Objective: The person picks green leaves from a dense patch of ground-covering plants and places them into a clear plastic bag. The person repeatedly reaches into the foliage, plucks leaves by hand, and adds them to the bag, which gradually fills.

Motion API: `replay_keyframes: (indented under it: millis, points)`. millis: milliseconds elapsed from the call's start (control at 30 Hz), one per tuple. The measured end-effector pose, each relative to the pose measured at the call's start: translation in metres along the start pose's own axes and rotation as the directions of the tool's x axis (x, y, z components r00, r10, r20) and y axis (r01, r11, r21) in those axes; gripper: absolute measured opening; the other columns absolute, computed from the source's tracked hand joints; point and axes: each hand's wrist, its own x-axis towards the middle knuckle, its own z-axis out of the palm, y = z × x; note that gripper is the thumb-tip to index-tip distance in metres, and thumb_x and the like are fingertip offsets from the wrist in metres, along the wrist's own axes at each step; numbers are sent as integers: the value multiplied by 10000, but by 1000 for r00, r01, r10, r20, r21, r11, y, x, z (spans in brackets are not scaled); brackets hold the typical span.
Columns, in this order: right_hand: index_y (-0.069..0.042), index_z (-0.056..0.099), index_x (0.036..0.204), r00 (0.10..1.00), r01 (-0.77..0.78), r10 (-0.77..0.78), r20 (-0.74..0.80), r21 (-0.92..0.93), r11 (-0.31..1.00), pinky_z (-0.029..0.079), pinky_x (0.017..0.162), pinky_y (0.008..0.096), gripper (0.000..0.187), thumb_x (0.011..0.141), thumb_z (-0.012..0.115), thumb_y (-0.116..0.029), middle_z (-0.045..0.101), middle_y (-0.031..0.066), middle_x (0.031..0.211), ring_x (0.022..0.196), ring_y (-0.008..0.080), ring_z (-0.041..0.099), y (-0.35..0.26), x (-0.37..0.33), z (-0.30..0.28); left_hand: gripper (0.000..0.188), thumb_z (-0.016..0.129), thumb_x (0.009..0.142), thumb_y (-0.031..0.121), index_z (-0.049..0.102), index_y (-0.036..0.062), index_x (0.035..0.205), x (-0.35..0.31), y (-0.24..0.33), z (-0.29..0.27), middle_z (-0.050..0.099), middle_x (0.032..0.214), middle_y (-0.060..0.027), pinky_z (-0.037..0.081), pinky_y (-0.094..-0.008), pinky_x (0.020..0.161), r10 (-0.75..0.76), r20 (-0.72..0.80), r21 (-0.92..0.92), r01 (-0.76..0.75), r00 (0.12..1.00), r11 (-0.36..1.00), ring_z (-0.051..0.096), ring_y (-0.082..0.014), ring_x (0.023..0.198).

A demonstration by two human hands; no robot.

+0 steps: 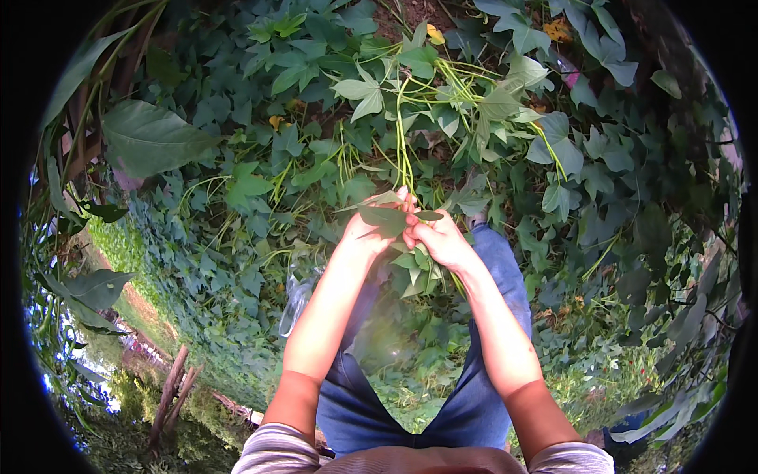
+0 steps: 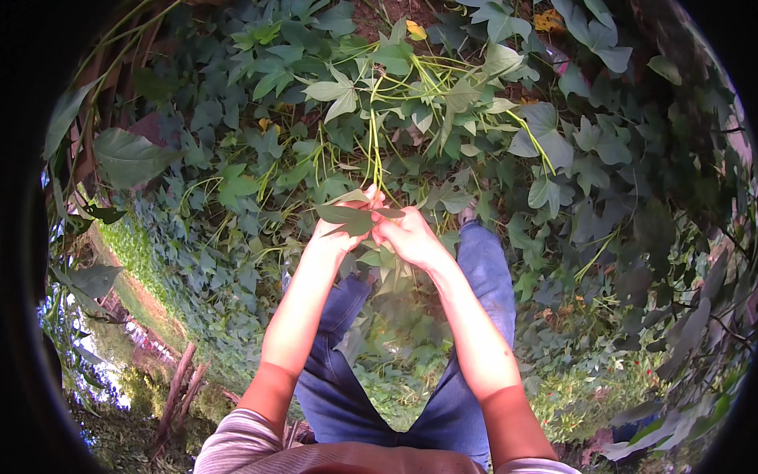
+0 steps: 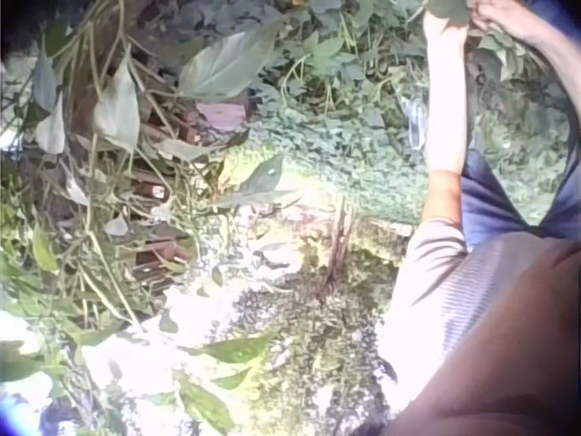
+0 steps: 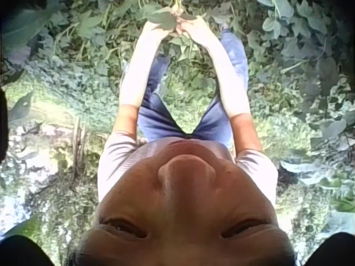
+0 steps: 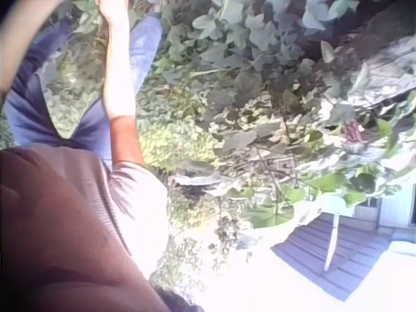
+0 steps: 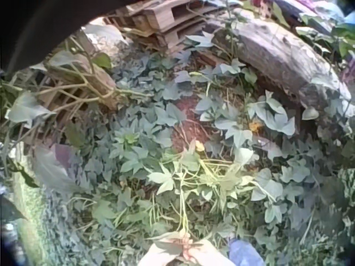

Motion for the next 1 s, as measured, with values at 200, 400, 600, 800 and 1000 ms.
replay_keyframes:
  millis: [200,400,600,800,1000]
  points:
    - [-31,647,677,855,-102,186,484,-196,975,388,529,213,179,780,522,-107,612,4,624,560,52,493,3,-19,6,145,612,883,161,608,16,895,-11,23,-19,555,668,-18,508,-277,641,86,-180,220,-45,980,974,527,-98,596]
    - [-53,635,1125,937,-79,171,-305,293,953,431,731,213,405,909,568,-389,611,-2,935,775,69,545,3,-4,-16,150,571,818,19,664,-3,933,-27,-3,-4,674,765,-95,491,-264,652,583,220,880,-417,782,228,641,-138,677]
    - [-9,693,794,896,-127,106,-431,-20,992,356,518,209,380,798,711,-388,560,-30,614,558,41,452,-3,2,-4,182,606,752,151,625,34,891,-23,-27,-19,628,720,-115,512,-353,594,478,659,692,-220,581,-687,640,-266,674]
    - [-15,672,800,914,-139,119,-387,-24,990,370,472,206,169,778,742,-167,613,-14,652,535,36,477,14,-1,-10,144,609,828,145,606,24,907,-31,-20,-33,605,689,-104,509,-358,573,461,650,682,-197,604,-704,624,-266,644]
    - [7,663,956,943,-245,246,-225,35,969,448,742,246,194,876,634,-168,686,72,801,717,88,583,17,-4,-9,161,624,822,128,627,28,949,-42,8,-51,590,683,-108,500,-368,578,507,625,686,-107,593,-720,617,-276,653]
